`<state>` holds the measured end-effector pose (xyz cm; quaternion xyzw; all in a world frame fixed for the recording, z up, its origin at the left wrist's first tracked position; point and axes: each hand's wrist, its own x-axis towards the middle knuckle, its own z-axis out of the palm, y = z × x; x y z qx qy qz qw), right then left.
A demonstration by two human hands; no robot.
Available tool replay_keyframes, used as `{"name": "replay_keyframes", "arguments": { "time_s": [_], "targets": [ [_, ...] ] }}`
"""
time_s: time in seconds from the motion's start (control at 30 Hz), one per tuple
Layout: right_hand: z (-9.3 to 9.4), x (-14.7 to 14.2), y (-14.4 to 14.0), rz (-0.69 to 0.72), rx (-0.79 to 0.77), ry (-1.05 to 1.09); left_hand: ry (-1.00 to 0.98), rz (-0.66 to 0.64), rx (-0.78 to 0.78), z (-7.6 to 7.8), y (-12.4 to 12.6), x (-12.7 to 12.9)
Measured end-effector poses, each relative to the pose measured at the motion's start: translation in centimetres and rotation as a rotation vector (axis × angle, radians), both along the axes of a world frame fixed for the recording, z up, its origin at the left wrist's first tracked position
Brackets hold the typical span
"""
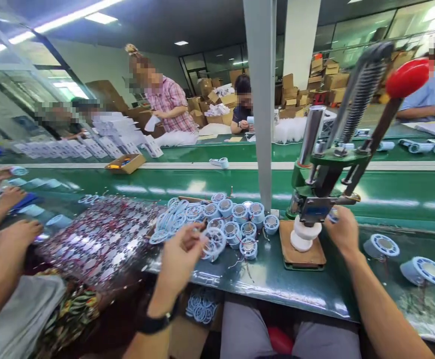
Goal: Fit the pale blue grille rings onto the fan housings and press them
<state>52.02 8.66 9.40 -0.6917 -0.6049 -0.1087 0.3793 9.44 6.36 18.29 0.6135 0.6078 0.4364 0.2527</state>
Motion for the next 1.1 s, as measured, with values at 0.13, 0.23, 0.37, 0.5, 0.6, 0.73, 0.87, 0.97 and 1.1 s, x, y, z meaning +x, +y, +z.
{"name": "replay_keyframes", "arguments": {
  "time_s": [0.13,0.23,0.37,0.5,0.6,0.73,0.87,0.97,1.1],
  "targets": [
    [0.6,-0.1,-7.5,0.095,0.023,0.015,-0.408,-0.043,-0.235,-1.7,-5.7,4.2],
    [-0.8,-3.1,-12.5,0.430,-0.014,0.002,-0.514,-0.078,-0.315,-1.7,-7.0,6.1],
    [-3.5,-7.3,-14.0,0.672,-0.075,-0.087,-0.553,-0.146,-0.327,-1.1,-7.2,7.4],
    [-4.0,-8.1,-12.9,0.666,-0.119,-0.197,-0.573,-0.199,-0.378,-1.3,-7.9,7.9],
    [-2.0,-8.7,-13.6,0.634,-0.127,-0.060,-0.598,-0.271,-0.403,-2.0,-8.7,7.8],
    [1.7,-12.4,-15.3,0.712,-0.218,0.659,-0.603,-0.360,-0.336,-2.3,-9.4,7.9],
    [4.0,-16.1,-15.3,0.811,-0.433,1.407,-0.550,-0.492,-0.310,-1.8,-10.1,8.3],
    [4.7,-16.7,-15.0,0.786,-0.467,1.639,-0.572,-0.501,-0.316,-2.2,-10.8,8.7],
    [4.9,-16.4,-15.2,0.773,-0.475,1.742,-0.571,-0.433,-0.385,-3.4,-11.7,9.2]
  ]
}}
